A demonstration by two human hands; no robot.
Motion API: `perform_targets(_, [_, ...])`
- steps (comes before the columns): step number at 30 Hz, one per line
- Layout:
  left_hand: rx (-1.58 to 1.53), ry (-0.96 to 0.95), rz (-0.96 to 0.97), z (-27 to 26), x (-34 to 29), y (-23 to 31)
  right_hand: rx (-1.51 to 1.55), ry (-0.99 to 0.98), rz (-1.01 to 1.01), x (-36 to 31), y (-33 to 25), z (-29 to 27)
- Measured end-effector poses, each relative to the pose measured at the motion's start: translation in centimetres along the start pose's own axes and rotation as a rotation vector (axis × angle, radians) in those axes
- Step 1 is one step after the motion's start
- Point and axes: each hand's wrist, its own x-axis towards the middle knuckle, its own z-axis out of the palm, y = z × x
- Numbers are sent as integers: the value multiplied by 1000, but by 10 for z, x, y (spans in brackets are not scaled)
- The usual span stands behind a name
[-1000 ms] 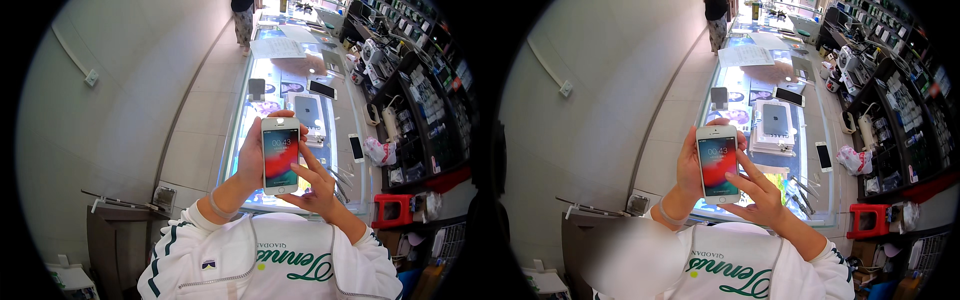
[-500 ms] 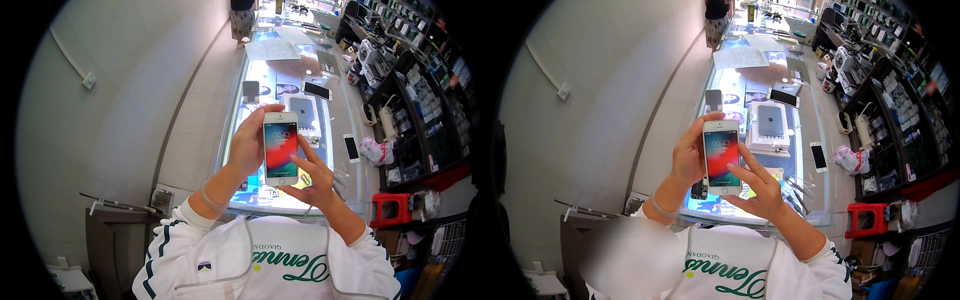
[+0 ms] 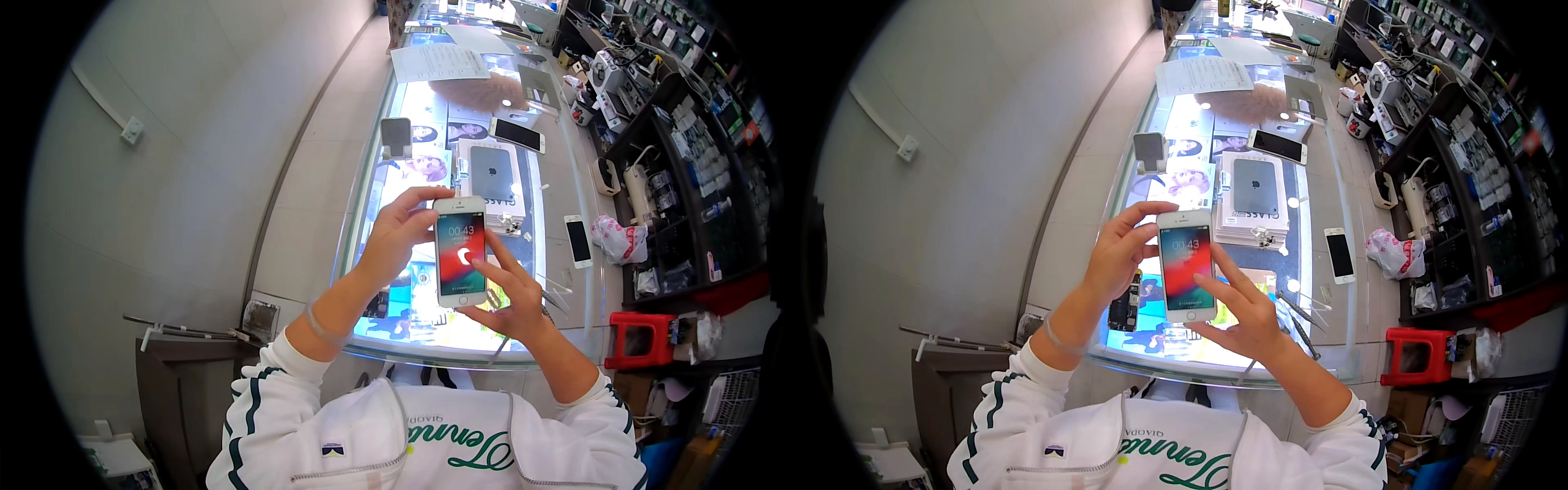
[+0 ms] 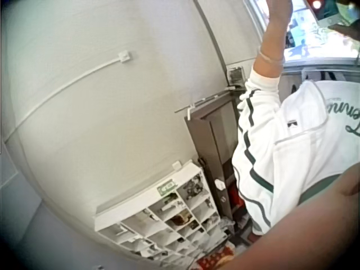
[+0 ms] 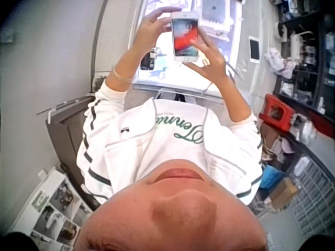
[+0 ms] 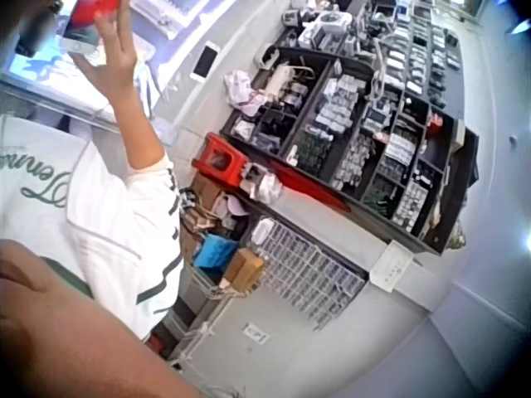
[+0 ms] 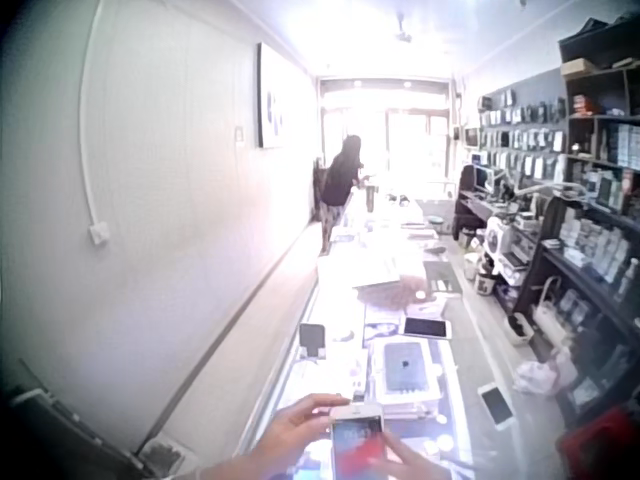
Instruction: The person retrieves a smartphone from a shelf and places it on a glass counter. They use a screwdriver to remove screws from the phone's internal frame and carefully pry open the device to separate the screen assembly from the main body.
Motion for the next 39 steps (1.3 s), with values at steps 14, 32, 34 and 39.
perform_targets(14, [982, -308, -133, -14, -52, -96, -31, -483, 129, -90, 20, 22])
perform_targets(32, [1226, -496, 63, -17, -56, -115, -341, -550, -198, -105, 39, 23])
perform_targets(34, [1228, -595, -35, -7, -60, -106, -333, -579, -202, -97, 35, 17])
perform_targets(39, [1358, -591, 142, 1, -79, -120, -250, -630, -118, -93, 35, 14])
